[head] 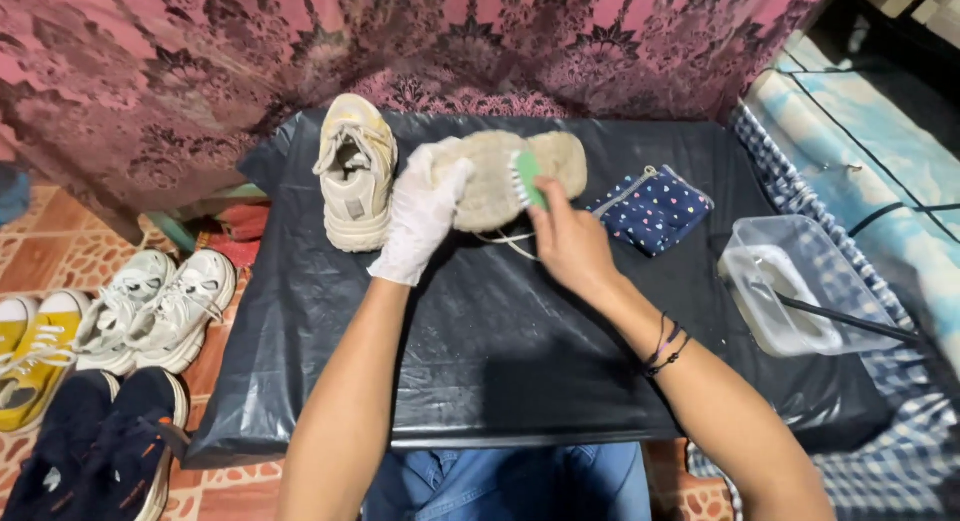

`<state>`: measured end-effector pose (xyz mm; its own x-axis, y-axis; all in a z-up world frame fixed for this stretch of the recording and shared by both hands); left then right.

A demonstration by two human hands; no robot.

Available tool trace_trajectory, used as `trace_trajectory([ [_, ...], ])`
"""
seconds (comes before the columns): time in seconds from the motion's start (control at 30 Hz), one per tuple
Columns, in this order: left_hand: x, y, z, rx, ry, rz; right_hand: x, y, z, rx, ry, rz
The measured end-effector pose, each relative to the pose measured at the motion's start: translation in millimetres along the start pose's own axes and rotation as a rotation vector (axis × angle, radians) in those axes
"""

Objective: The person scrubs the sole of a white sneaker using a green brush and a cleaning solution. They then switch to a black brush to continue scrubbing the sole and the side of the shoe.

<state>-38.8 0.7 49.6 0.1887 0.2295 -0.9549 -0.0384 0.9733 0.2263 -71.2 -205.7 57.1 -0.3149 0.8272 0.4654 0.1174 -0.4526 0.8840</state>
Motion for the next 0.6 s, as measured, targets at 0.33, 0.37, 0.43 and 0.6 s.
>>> trace_trajectory([
  [0.33,14.0,-6.8,16.4,-0.073,0.059,-0.123,-15.8,-9.6,6.4,-0.01,-0.048,-0.149],
  [0.37,10.1,-7.0,12.5,-0.047,0.062,-0.094,-17.3,-11.3,6.1,-0.043,-0.024,-0.069],
  [0.43,3.7,-6.0,8.5,-0.027,0.056,-0.068,-14.2,-17.6,5.0,-0.081,0.008,0.005],
  [0.6,-9.9,-3.4,-8.0,0.029,-0.036,-0.009,-13.5,-44.1,4.6,-0.335,0.312,-0.187],
])
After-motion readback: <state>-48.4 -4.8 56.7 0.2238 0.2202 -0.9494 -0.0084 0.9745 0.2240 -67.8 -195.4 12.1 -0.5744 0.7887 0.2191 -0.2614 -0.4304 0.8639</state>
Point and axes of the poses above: each hand's wrist, its own z-axis towards the middle knuckle, its own y-axis out of the back of the hand, x = y × z, the point moved 1 cm from there along z, towards the middle knuckle, and after that the axes turned 12 degrees about x, right-handed, at the moved point
